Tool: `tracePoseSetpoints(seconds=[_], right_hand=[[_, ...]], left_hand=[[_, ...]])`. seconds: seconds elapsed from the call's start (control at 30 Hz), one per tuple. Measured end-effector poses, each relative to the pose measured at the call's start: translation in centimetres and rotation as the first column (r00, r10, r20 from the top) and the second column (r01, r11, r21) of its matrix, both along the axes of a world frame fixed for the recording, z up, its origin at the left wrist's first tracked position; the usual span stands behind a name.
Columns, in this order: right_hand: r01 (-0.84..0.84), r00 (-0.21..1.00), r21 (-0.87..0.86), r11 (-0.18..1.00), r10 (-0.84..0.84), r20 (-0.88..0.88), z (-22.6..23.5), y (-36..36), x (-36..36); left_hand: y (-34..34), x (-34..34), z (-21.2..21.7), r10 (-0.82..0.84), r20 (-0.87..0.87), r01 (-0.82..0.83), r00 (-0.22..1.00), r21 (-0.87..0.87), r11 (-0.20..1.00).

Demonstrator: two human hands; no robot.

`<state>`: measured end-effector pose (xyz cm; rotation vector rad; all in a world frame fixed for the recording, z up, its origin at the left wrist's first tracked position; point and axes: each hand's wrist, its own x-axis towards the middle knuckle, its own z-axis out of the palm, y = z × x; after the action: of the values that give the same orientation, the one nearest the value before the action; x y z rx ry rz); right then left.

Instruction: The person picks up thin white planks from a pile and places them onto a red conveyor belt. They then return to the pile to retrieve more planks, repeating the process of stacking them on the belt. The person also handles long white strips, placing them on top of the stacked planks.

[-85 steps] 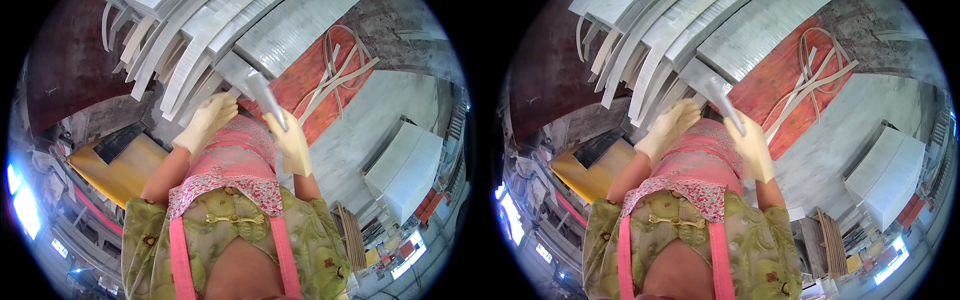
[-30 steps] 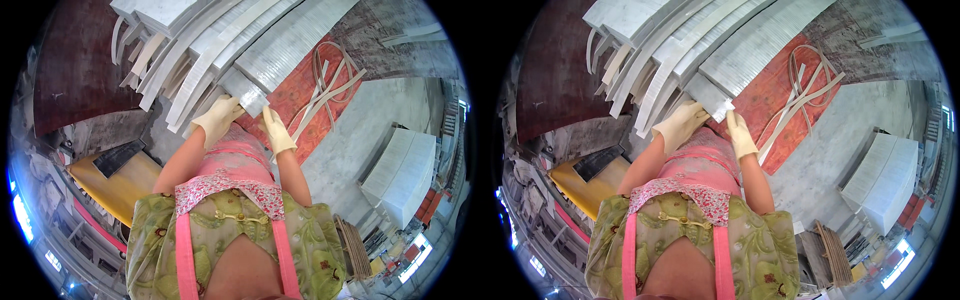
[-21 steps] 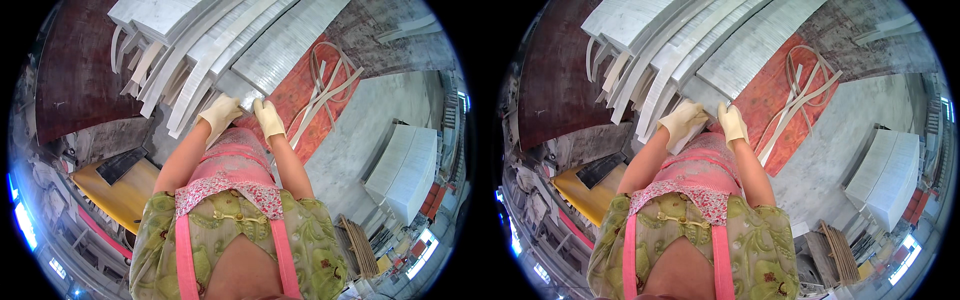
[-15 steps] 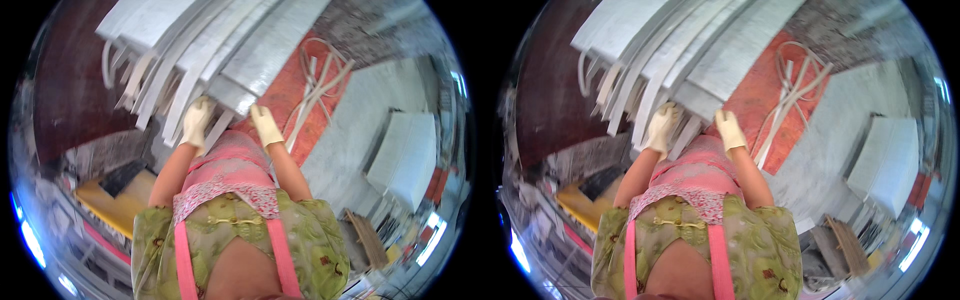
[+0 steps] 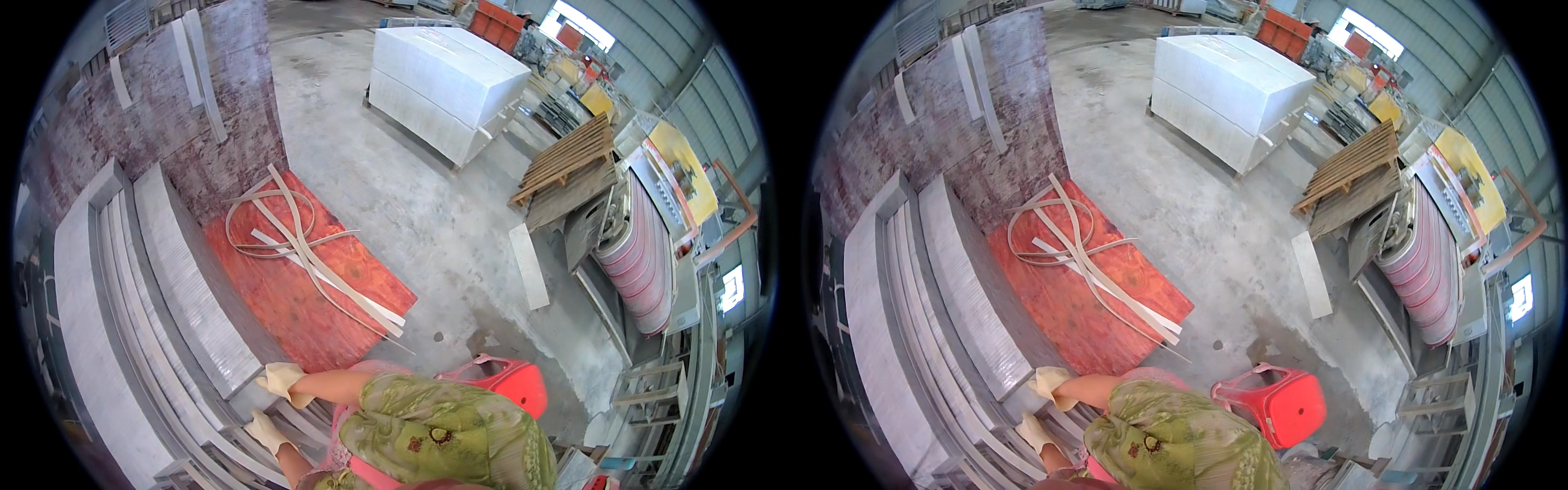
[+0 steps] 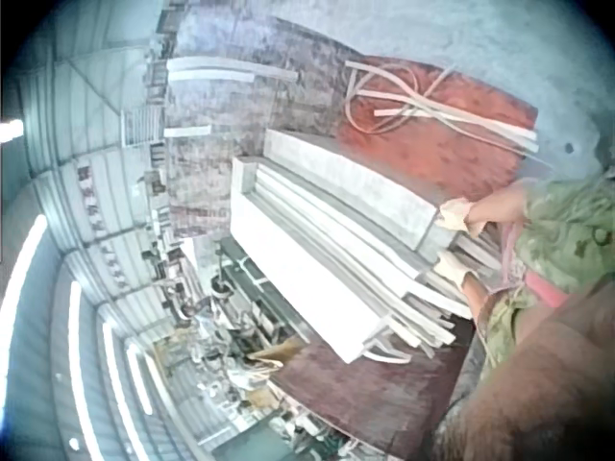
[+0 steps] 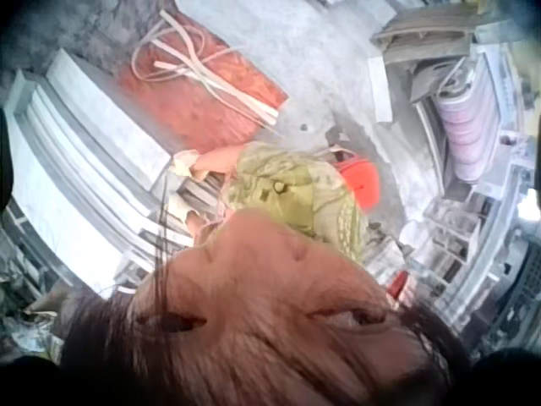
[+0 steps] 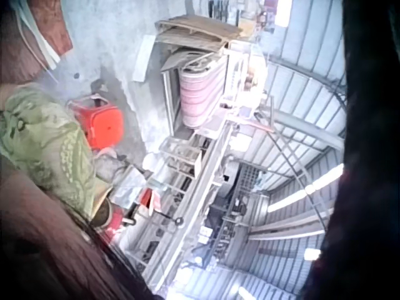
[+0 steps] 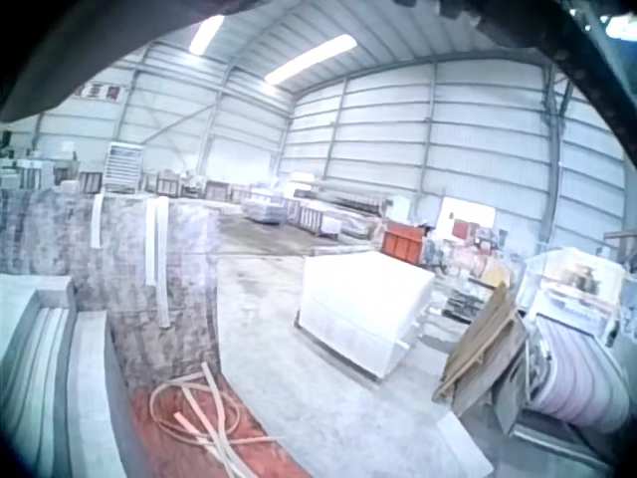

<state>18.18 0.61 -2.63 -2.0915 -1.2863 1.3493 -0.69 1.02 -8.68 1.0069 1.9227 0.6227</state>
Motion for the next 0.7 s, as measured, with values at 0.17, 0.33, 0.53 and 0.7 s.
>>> tracePoseSetpoints(seconds=[0.17, 0.33, 0.53, 0.7], right_hand=[[0.037, 0.997, -0.006, 0.999, -0.038, -0.067, -2.4, -0.4, 0.1], [0.084, 0.996, 0.054, 0.995, -0.084, 0.004, -2.5, -0.4, 0.2], [0.082, 0.996, 0.013, 0.997, -0.082, -0.043, -0.9, -0.7, -0.1], [0.097, 0.995, 0.053, 0.994, -0.097, 0.012, -2.4, -0.3, -0.1]], left_hand=[[0.2, -0.5, -1.6, -0.022, -0.016, 0.020, 1.000, -0.085, 0.996], [0.4, -0.4, -4.4, 0.029, 0.086, -0.028, 0.996, -0.015, 0.999], [-0.9, -0.8, -3.0, 0.065, 0.034, -0.062, 0.997, -0.077, 0.995], [-3.1, 0.5, -0.2, 0.233, 0.478, -0.311, 0.847, 0.091, 0.946]])
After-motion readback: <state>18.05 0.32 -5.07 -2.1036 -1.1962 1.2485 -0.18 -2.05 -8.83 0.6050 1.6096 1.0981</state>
